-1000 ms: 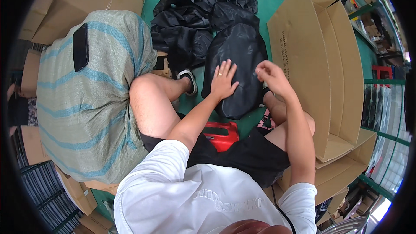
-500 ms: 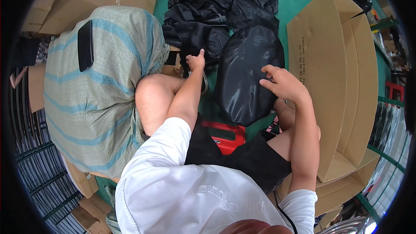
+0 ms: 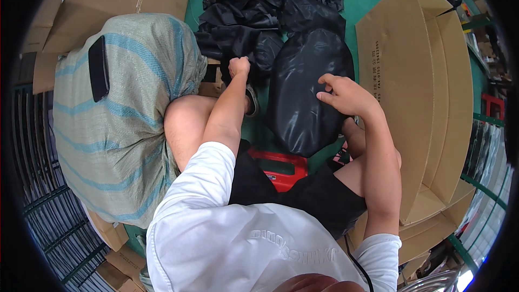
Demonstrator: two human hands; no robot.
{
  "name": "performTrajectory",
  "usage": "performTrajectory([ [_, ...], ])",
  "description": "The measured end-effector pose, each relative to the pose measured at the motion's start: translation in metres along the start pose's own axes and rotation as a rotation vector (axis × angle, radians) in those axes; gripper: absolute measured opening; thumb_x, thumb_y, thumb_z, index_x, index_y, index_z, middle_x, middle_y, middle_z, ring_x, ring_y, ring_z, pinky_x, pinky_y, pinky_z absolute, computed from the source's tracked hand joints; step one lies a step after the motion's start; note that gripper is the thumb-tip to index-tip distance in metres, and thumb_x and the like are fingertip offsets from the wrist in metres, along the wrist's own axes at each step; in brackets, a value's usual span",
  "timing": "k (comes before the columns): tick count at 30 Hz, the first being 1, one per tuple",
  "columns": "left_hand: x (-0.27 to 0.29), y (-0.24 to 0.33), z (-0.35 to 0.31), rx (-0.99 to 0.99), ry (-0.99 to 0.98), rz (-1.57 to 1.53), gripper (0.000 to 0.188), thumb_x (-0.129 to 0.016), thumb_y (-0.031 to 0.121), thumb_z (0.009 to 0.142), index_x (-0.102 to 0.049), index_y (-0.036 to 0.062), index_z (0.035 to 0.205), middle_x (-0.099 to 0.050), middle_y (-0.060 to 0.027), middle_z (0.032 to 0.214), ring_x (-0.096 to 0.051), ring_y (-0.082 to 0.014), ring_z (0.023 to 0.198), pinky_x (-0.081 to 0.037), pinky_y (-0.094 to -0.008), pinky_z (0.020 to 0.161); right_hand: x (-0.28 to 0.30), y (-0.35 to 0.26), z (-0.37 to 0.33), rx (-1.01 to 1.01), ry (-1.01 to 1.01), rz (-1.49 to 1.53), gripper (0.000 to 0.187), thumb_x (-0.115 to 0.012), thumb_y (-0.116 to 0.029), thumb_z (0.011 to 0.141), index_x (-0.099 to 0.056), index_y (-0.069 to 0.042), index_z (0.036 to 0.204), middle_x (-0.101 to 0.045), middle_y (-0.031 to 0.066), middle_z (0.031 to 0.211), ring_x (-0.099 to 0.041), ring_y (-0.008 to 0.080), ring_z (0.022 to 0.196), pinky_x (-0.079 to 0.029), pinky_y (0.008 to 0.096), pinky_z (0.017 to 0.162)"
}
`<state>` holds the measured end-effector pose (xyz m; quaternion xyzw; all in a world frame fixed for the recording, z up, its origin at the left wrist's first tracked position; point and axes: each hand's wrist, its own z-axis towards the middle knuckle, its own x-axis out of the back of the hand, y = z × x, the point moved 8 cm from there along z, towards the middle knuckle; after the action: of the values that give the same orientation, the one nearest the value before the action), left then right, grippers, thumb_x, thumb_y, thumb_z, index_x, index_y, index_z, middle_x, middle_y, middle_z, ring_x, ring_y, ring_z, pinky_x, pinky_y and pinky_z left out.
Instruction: Inspecting and packing black fabric covers into a cardboard box.
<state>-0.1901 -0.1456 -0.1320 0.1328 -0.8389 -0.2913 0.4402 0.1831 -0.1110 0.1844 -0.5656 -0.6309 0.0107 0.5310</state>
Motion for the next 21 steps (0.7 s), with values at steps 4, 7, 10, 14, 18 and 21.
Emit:
performTrajectory([
  [4,0.011,0.085,-0.012,-0.042,-0.113,-0.425,0.017,-0.051,0.010,0.084,-0.063,-0.0019,0.079,-0.062,-0.0137,0.065,-0.063,-0.0241,0.054,-0.054,-0.0349,0.048,-0.004,0.022,0.008,-0.031,-0.001,0.013,0.044,-0.064,-0.028,0.090,-0.057,0.001,0.121,-0.067,0.0202,0.101,-0.063,0.0349,0.099,-0.049,0.0414,0.086],
  [7,0.044,0.167,-0.028,-0.022,-0.314,-0.629,0.017,-0.054,0.015,0.085,-0.054,0.0072,0.070,-0.060,-0.0082,0.062,-0.064,-0.0213,0.051,-0.033,-0.0242,0.034,-0.008,0.021,0.018,0.001,0.028,0.018,0.041,-0.064,-0.027,0.090,-0.058,0.001,0.119,-0.067,0.0177,0.094,-0.064,0.0329,0.093,-0.050,0.0401,0.082],
  [10,0.092,0.250,-0.080,-0.193,-0.420,-0.755,0.023,-0.058,0.019,0.083,-0.053,0.0068,0.064,-0.060,-0.0073,0.060,-0.060,-0.0166,0.051,-0.039,-0.0256,0.044,-0.009,0.022,0.019,-0.012,0.032,0.012,0.043,-0.064,-0.028,0.090,-0.058,0.002,0.121,-0.067,0.0209,0.101,-0.063,0.0355,0.101,-0.049,0.0415,0.088],
  [14,0.129,0.247,-0.144,-0.382,-0.594,-0.705,0.022,-0.059,0.021,0.083,-0.056,0.0080,0.066,-0.059,-0.0039,0.060,-0.057,-0.0132,0.053,-0.042,-0.0242,0.051,-0.006,0.021,0.022,-0.002,0.103,-0.032,0.046,-0.064,-0.029,0.089,-0.056,0.001,0.123,-0.066,0.0242,0.110,-0.061,0.0378,0.110,-0.047,0.0432,0.094],
  [18,0.155,0.247,-0.191,-0.490,-0.648,-0.853,0.015,-0.062,0.015,0.082,-0.060,0.0071,0.069,-0.058,-0.0018,0.061,-0.055,-0.0124,0.052,-0.042,-0.0239,0.053,-0.001,-0.004,0.021,0.051,0.181,0.020,0.044,-0.064,-0.024,0.088,-0.055,0.001,0.123,-0.064,0.0248,0.113,-0.060,0.0379,0.110,-0.047,0.0435,0.095],
  [21,0.156,0.271,-0.244,-0.720,-0.721,-0.775,0.015,-0.063,0.008,0.076,-0.057,0.0067,0.062,-0.055,0.0019,0.060,-0.050,-0.0070,0.053,-0.038,-0.0232,0.053,-0.005,-0.013,0.021,0.157,0.333,0.047,0.046,-0.066,-0.019,0.087,-0.051,0.002,0.126,-0.062,0.0214,0.109,-0.061,0.0358,0.104,-0.048,0.0426,0.088],
])
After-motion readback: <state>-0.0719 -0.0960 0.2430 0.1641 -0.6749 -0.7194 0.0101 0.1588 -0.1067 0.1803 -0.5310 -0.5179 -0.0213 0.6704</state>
